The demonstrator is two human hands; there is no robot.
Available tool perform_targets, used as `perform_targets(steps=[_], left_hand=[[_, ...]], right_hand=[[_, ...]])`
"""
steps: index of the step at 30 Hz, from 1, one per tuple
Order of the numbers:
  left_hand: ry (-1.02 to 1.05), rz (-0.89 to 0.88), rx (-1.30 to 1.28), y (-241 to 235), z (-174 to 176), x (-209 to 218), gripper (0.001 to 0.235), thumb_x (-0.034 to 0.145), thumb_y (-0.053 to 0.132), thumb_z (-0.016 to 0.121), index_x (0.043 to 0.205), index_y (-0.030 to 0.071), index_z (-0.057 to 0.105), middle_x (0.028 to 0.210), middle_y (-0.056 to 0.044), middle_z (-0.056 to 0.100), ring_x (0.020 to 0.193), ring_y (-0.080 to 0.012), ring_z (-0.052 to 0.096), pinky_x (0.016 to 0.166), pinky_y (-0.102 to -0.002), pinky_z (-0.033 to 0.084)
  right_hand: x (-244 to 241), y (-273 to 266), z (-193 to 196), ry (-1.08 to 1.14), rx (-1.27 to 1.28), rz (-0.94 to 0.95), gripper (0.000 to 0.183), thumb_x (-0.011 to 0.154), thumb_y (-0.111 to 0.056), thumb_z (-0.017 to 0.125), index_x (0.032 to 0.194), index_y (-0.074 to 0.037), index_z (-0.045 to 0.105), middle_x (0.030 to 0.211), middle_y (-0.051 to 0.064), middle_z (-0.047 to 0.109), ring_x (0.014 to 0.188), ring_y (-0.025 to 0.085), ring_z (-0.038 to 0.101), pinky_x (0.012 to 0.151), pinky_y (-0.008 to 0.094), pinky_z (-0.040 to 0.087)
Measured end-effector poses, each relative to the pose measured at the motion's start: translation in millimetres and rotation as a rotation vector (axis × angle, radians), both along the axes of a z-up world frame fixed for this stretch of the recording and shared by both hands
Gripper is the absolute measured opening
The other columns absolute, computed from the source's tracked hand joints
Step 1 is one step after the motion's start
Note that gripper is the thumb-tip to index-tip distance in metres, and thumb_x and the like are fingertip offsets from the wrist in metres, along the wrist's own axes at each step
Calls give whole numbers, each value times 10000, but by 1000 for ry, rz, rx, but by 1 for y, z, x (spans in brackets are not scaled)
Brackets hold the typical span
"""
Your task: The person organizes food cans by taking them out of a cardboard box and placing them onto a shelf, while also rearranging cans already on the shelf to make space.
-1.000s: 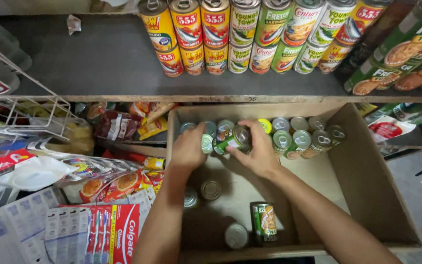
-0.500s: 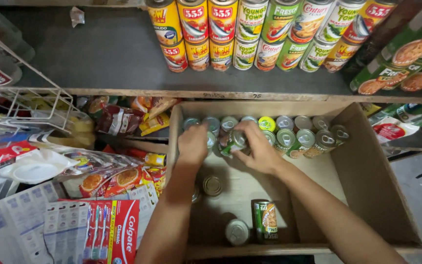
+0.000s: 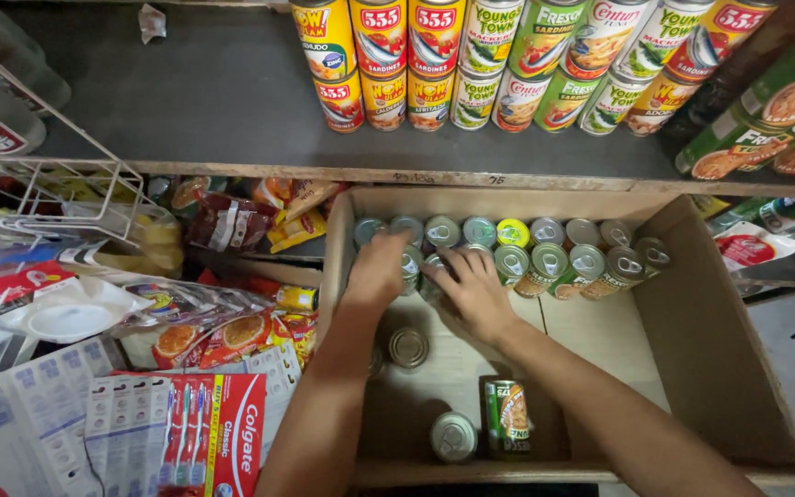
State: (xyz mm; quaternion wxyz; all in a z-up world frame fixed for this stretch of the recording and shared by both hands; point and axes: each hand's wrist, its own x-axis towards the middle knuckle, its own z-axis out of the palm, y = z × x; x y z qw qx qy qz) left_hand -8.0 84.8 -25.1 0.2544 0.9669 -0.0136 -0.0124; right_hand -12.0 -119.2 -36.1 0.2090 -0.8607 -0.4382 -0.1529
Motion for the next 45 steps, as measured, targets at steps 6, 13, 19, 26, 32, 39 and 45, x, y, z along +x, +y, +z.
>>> perform_targets(steps=[6,13,19,26,32,39,45], left_hand=[[86,54,16,6,4,0,557,721,-48,692,1253,101,615,1194,-285,626,1120,-477,637,940,-521,538],[78,69,8,-9,28,-9,512,729,30,702,1230,107,630,1191,-256,640,1125,-459,639,947,-515,532],[-230,-46,-62,-34,45,-9,602,662,200,840,1211,78,626,1180,-227,647,1110,-439,616,936,-516,506],[-344,-260,-604,-87,57,13,451,800,174,794,1204,48,637,1070,-155,705,997,-293,691,885,-395,559],[-389,-356,-768,-139,97,43,320,876,141,742,1165,40,648,1036,-119,732,937,-219,730,835,-340,588],[-481,-363,-838,-222,113,100,398,829,101,701,1212,48,607,1130,-165,692,994,-305,717,876,-387,586],[-645,-321,-776,-275,122,127,698,745,59,718,1402,82,484,1343,-249,573,1235,-468,559,1012,-482,486]], right_hand=[[16,-8,-17,-34,-45,-161,587,725,-248,791,1275,-163,602,1331,204,527,1153,401,503,962,528,404],[8,-10,3,57,-52,-152,592,748,-282,804,1269,-92,597,1257,226,529,1116,423,496,909,531,398],[16,-25,36,20,8,-196,476,737,-251,798,1153,-86,635,1245,179,576,1185,406,502,998,538,396],[31,-64,99,44,256,-295,480,697,-137,825,1135,-44,653,1125,168,656,1098,399,613,933,506,478],[45,-100,139,-112,488,-377,581,749,-37,798,1283,15,575,1229,209,609,1176,408,594,1010,474,497],[71,-152,143,-381,541,-691,837,833,-2,800,1569,-27,401,1521,245,395,1434,440,413,1226,516,365],[93,-196,153,-468,448,-823,911,828,-33,763,1628,-21,326,1550,282,375,1424,465,390,1190,546,329]])
